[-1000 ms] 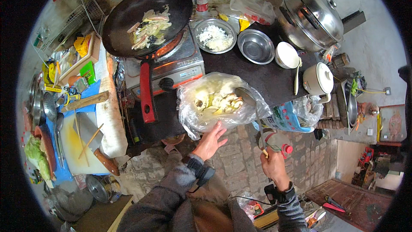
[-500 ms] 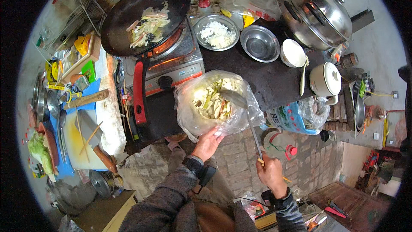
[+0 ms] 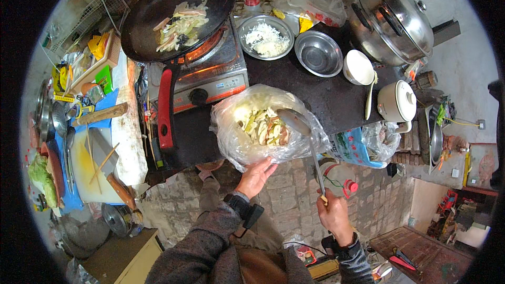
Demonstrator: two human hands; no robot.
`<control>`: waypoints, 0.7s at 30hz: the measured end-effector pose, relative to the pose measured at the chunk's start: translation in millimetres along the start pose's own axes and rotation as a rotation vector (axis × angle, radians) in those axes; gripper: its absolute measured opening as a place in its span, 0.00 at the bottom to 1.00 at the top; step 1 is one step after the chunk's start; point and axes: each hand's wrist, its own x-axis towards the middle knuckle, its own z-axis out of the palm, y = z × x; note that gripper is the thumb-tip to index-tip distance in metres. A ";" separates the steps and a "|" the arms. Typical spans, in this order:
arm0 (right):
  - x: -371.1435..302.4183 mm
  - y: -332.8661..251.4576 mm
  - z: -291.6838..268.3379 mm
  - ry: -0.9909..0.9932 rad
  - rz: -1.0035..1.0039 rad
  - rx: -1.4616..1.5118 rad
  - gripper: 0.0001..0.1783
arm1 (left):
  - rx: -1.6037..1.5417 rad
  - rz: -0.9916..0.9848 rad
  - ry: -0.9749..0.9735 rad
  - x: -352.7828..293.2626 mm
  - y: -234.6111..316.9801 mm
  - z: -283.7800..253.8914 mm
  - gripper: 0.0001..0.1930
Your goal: The person adds oil to a wok on a portable gas stove, then uses chopsticks and a ladle to transfer sliced vegetables from a plastic bag into the wok. They stir the vegetables in the wok and continue adding more from the bag.
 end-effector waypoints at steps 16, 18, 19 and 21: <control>10.7 8.9 15.6 -0.233 0.193 0.521 0.10 | 0.021 0.053 0.024 10.8 -16.2 2.9 0.15; 8.0 8.1 2.9 -0.390 0.416 0.706 0.10 | 0.015 0.074 0.032 10.2 -14.5 2.3 0.14; 6.7 7.8 -3.1 -0.430 0.386 0.764 0.09 | 0.034 0.087 0.050 10.0 -13.4 2.7 0.12; 9.4 7.4 -8.1 -0.463 0.398 0.733 0.09 | -0.001 0.095 0.130 10.1 -12.5 5.8 0.07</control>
